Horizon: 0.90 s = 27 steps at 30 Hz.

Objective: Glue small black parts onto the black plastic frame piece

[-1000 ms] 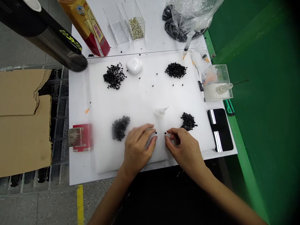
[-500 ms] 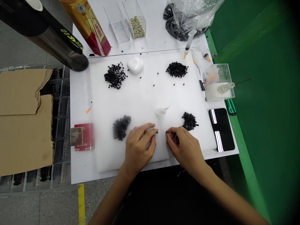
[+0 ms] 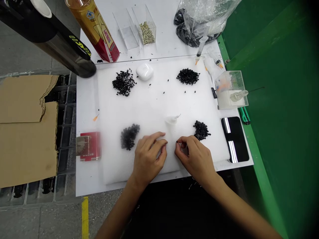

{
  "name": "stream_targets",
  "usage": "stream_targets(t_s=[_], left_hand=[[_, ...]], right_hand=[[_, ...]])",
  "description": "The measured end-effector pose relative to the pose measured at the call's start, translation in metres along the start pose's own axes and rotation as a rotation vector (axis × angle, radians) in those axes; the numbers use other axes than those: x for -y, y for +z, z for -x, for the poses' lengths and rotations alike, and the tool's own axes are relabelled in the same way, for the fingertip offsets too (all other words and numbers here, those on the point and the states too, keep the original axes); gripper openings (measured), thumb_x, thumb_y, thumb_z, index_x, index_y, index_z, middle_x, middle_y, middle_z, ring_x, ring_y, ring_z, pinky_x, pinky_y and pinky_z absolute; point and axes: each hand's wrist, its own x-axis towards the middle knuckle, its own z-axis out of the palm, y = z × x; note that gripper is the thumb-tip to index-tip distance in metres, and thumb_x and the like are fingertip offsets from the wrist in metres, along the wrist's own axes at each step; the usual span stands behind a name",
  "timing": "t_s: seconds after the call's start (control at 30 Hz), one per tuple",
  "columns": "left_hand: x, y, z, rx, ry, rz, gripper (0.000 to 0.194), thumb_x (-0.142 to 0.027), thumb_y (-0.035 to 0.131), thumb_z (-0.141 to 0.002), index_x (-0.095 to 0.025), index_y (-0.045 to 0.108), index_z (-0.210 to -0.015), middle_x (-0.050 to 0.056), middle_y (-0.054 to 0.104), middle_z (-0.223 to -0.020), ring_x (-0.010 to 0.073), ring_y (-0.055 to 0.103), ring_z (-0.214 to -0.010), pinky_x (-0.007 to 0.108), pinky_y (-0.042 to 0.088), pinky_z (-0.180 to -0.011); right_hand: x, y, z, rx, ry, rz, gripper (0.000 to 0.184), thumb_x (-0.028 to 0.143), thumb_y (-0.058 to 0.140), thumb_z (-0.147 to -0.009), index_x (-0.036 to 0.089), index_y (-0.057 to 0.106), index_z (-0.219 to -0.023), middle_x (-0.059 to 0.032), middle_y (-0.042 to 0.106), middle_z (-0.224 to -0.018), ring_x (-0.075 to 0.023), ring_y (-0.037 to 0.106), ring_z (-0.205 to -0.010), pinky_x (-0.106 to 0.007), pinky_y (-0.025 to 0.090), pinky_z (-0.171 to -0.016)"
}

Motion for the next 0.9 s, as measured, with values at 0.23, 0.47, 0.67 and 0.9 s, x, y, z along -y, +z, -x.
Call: stream_targets(t_s=[0.23,0.47,0.67,0.9], left_hand=[[0.001,-0.001,0.000,-0.011,0.000,0.022,0.018,-0.008,0.062,-0.094,-0.023,0.067,-0.102,0.002,0.071,-0.122,0.0204,0.064,-0.098,0.040,0.051,-0.086],[0.003,-0.001,0.000,-0.029,0.021,0.032,0.019,-0.007,0.061,-0.094,-0.023,0.067,-0.102,0.002,0.071,-0.122,0.0202,0.064,-0.098,0.040,0.051,-0.087],[0.004,0.000,0.003,-0.002,0.009,0.021,0.019,-0.008,0.060,-0.096,-0.022,0.066,-0.107,0.002,0.070,-0.123,0.0192,0.063,-0.102,0.037,0.051,-0.090],[0.006,-0.001,-0.002,-0.142,0.128,-0.090,0.016,-0.014,0.053,-0.101,-0.021,0.067,-0.099,0.004,0.073,-0.116,0.0194,0.066,-0.094,0.034,0.051,-0.085]], right_hand=[[-0.020,-0.040,-0.014,-0.159,0.118,0.031,0.008,0.026,0.063,-0.092,0.019,0.065,-0.095,0.0021,0.061,-0.077,-0.0114,0.055,-0.061,-0.025,0.043,-0.060],[-0.043,-0.046,-0.019,-0.108,0.160,0.036,0.013,0.031,0.062,-0.091,0.019,0.066,-0.093,0.0009,0.063,-0.077,-0.0132,0.056,-0.061,-0.027,0.044,-0.061],[-0.042,-0.035,-0.012,-0.036,0.164,0.022,0.012,0.032,0.059,-0.094,0.021,0.064,-0.097,0.0009,0.063,-0.081,-0.0134,0.057,-0.065,-0.025,0.044,-0.060],[-0.049,-0.038,-0.018,-0.122,-0.039,0.035,0.011,0.027,0.053,-0.097,0.021,0.062,-0.099,0.0029,0.062,-0.075,-0.0109,0.061,-0.058,-0.020,0.050,-0.055]])
